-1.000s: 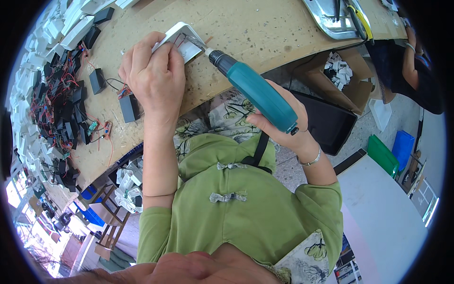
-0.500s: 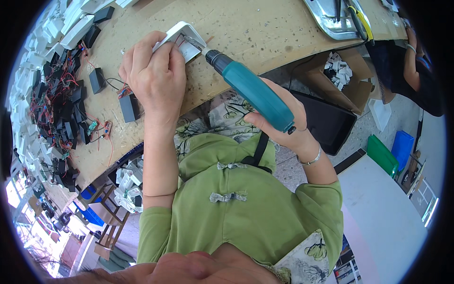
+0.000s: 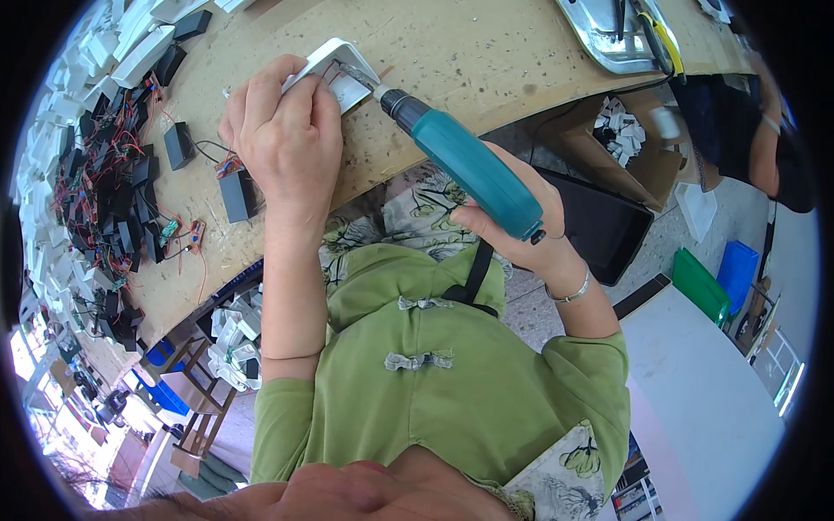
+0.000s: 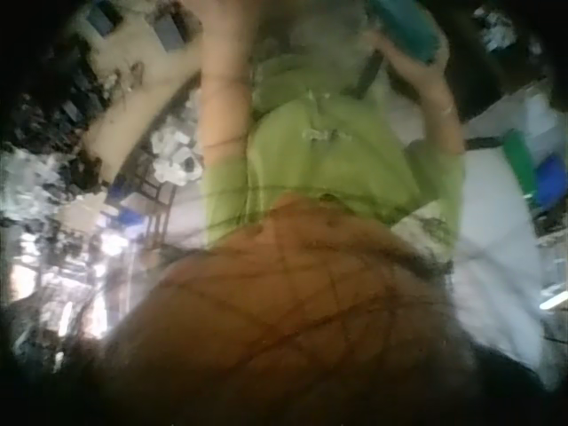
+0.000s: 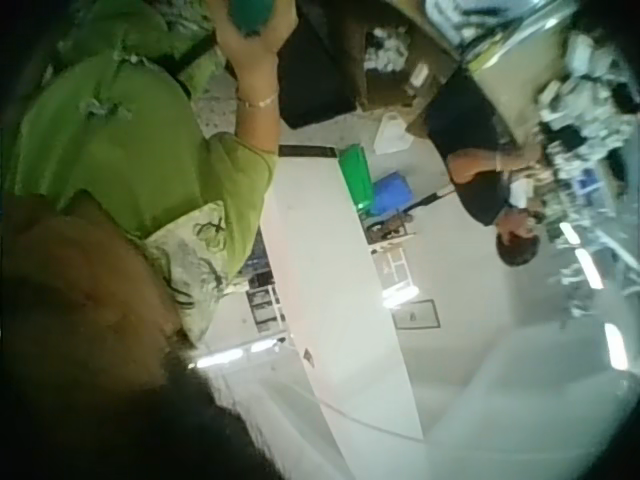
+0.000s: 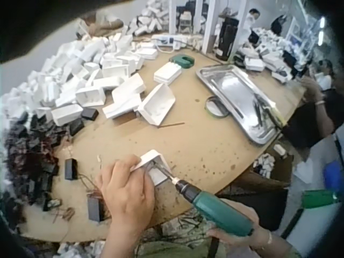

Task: The person assembles electronics by placing wired circuit components into plastic casings and soldering them with a soldering gun.

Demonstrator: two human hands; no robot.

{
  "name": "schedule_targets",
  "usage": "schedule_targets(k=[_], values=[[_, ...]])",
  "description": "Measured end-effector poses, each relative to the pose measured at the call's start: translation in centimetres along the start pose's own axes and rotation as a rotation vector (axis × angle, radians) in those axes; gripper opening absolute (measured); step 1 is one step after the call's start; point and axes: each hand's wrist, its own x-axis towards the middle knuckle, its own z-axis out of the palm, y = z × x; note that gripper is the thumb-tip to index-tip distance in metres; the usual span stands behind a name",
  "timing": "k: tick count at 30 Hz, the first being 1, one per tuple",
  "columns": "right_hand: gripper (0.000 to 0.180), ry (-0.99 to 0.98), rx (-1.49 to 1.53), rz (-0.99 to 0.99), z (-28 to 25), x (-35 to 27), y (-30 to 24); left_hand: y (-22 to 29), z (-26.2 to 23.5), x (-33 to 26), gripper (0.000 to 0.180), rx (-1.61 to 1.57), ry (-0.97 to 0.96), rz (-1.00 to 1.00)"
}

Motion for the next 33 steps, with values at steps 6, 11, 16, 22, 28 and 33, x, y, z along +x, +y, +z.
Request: schedule_targets(k=[6,11,16,22,28,33], values=[[0.063,-0.004,0.011,0.08,-0.1,-0.5,0.0,0.0,0.1,0.0,0.004,-0.009,-0.002,-0.003],[0.064,-0.017,0.01,0.066,-0.2,-0.9,0.2,0.0,0.0,0.0,0.005,-0.006,-0.009,-0.015],[0.063,-0.034,0.037,0.124,-0.3,-1.5,0.5,-0.1,0.0,0.1,0.006,-0.009,-0.007,-0.021],[0.054,0.006,0.14,0.066,-0.4,-2.1,0.1,-0.3,0.0,0.3,0.005,-0.021,0.015,-0.005],[0.063,-0.027,0.39,0.207,-0.4,-1.8,-1.2,-0.2,-0.1,0.3,0.004,-0.02,0.02,-0.014],[0.064,-0.012,0.422,0.21,-0.3,-1.5,-1.8,-0.1,-0.2,0.4,0.005,-0.002,0.016,-0.015]])
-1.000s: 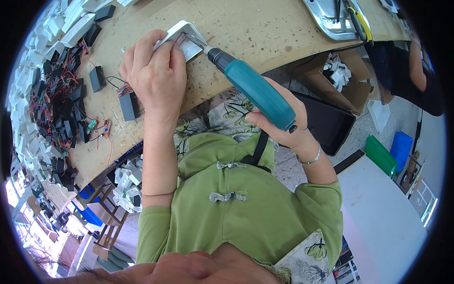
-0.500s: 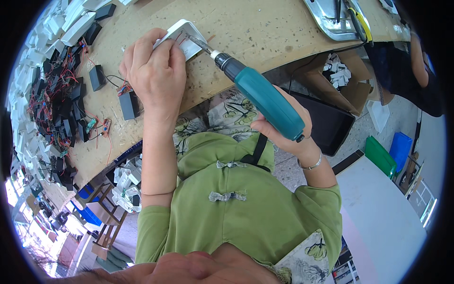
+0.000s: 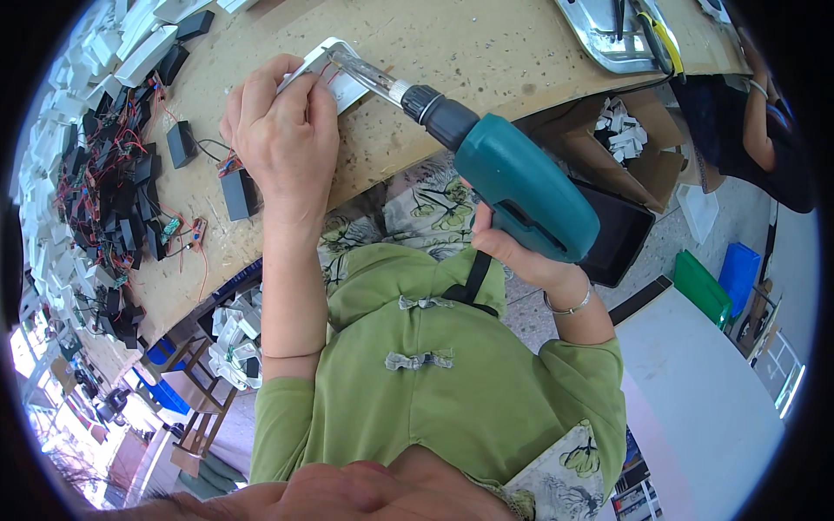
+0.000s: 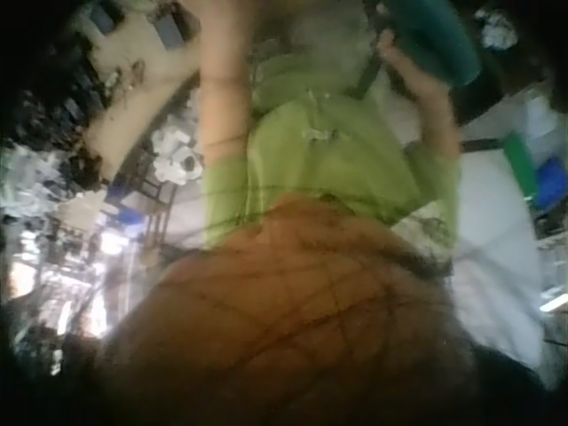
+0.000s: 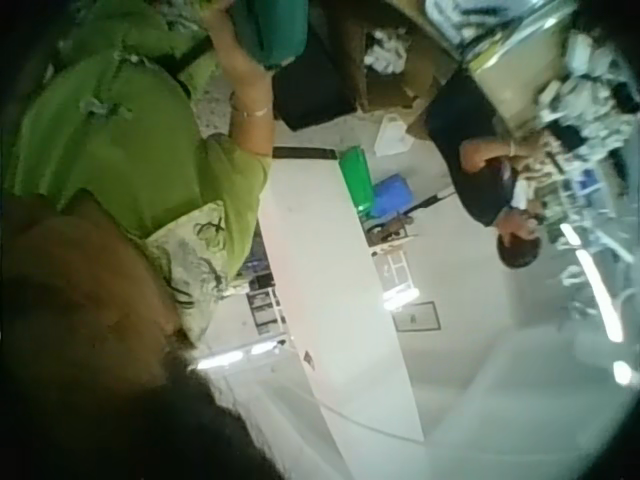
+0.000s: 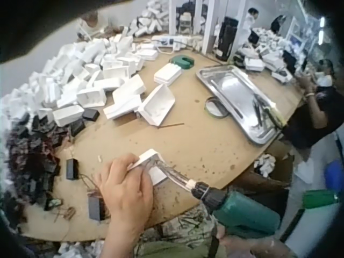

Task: The person assembles electronics by placing wired circuit components into plastic casings and soldering them with a soldering gun.

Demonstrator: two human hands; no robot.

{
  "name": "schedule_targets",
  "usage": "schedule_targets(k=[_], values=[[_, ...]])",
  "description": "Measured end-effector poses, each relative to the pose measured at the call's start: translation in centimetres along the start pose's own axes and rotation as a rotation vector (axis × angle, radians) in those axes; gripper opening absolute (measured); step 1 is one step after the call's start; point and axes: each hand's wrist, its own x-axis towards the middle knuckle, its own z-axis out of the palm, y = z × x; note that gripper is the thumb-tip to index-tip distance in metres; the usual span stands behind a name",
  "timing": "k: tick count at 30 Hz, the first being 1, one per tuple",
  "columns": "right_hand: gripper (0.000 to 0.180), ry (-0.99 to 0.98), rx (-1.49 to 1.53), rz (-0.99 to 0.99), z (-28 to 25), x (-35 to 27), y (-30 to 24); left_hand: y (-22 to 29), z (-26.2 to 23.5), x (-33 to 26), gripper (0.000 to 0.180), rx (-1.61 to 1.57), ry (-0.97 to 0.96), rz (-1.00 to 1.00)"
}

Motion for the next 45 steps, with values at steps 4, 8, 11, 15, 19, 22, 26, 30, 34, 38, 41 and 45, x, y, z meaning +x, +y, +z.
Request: schedule_targets(k=[4,8,11,15,19,22,26,30,34,38,41,45], values=[[0.064,0.044,0.04,-0.012,0.5,0.4,-0.3,-0.5,-0.1,0.0,0.007,-0.033,-0.008,0.009],[0.063,0.044,0.086,-0.055,0.3,0.6,0.0,-1.0,-2.0,-0.2,0.028,-0.14,-0.082,0.052],[0.052,0.018,0.044,-0.137,-0.5,0.2,1.3,-0.6,-4.3,0.4,0.06,-0.141,-0.255,0.019],[0.052,0.04,-0.056,-0.183,-1.5,-0.5,2.2,-1.1,-2.4,-0.4,0.053,-0.27,-0.279,0.013],[0.057,0.047,0.011,-0.367,-0.4,0.6,1.9,-2.6,-5.1,0.2,0.038,-0.542,0.001,-0.227],[0.056,0.016,0.061,-0.396,-0.9,1.0,1.9,-6.1,-9.2,0.4,0.034,-1.43,0.149,-1.021],[0.057,0.032,0.064,-0.416,0.0,1.8,1.2,-15.0,-15.3,-2.2,0.034,-1.801,0.57,-1.011],[0.057,-0.006,0.055,-0.393,0.4,2.4,1.5,-20.6,-25.6,-1.8,0.031,-1.014,0.896,-0.9],[0.056,-0.023,0.052,-0.395,0.8,2.6,1.4,-31.4,-32.2,-3.4,0.026,-0.347,0.893,-0.644],[0.056,-0.024,0.049,-0.386,1.2,2.6,1.2,-39.1,-33.4,-5.6,0.067,0.713,0.373,-0.947],[0.056,-0.028,0.05,-0.395,1.5,2.6,0.8,-39.6,-32.2,-5.5,0.07,0.713,0.353,-1.298],[0.058,-0.031,0.044,-0.41,1.5,2.3,0.4,-41.8,-32.3,-6.2,0.074,0.677,0.437,-1.305]])
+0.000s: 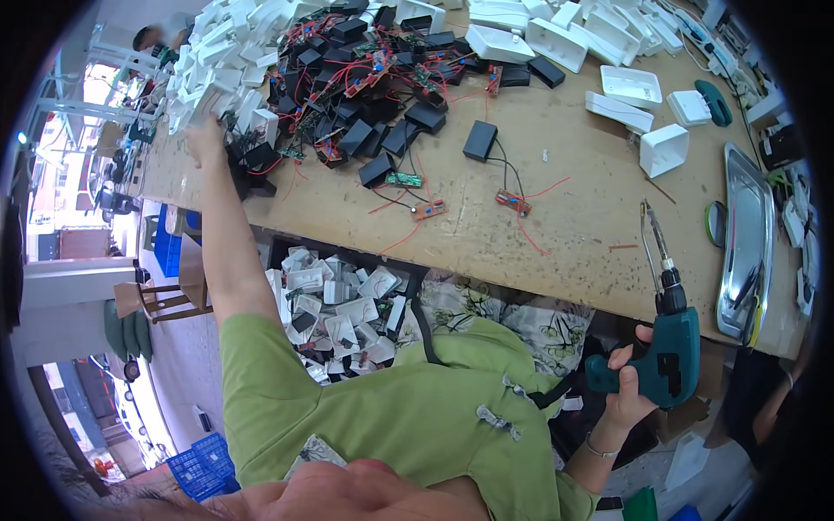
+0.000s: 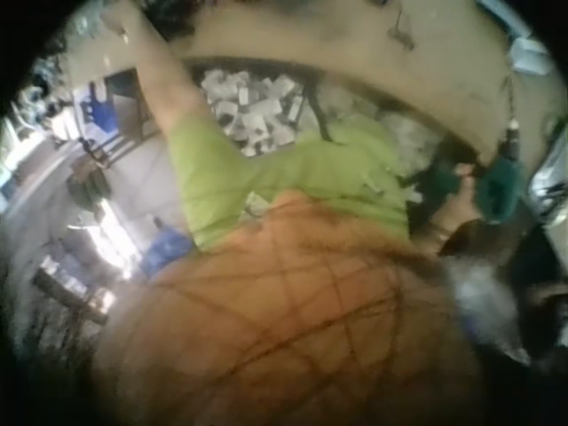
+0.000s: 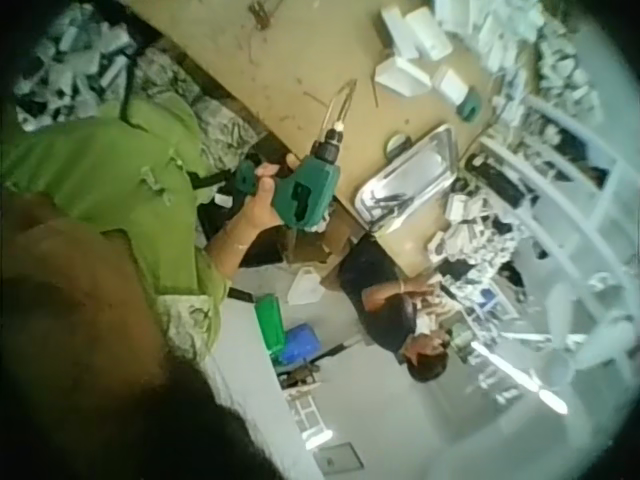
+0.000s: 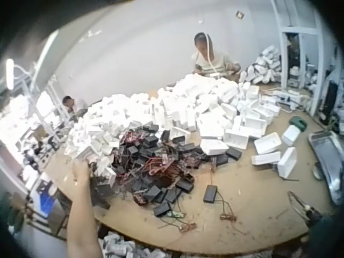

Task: The person assembles electronics by placing wired circuit components into plastic casings and soldering them with a soldering gun.

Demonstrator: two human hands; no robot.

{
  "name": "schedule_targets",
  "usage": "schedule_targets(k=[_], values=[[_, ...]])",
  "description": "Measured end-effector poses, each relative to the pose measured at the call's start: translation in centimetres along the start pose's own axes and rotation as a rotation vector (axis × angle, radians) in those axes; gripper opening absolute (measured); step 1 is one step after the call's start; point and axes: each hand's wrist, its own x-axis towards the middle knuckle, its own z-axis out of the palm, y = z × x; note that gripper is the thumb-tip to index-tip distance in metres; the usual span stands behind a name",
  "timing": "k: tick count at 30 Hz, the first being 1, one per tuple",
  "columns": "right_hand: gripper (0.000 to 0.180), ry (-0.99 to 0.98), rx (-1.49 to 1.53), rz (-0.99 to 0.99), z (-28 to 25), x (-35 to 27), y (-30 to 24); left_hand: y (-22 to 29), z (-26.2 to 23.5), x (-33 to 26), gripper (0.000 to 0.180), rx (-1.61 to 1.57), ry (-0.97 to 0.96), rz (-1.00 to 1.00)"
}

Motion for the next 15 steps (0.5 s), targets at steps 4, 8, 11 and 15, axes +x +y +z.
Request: schedule_targets(k=[4,8,11,15], values=[[0.059,0.069,0.003,0.051,-0.5,-0.8,-0.1,1.0,-0.5,-1.0,0.075,0.022,0.104,0.184],[0.056,0.151,0.115,0.129,0.0,-0.1,0.0,-3.2,-0.6,2.6,0.086,-0.11,-0.081,0.36],[0.057,0.156,0.178,0.105,-1.1,0.2,0.6,-3.6,-0.5,4.1,0.082,0.129,0.041,0.308],[0.064,0.143,0.353,0.134,-2.4,0.6,1.1,6.6,-5.1,-5.0,0.061,-0.293,0.388,0.898]])
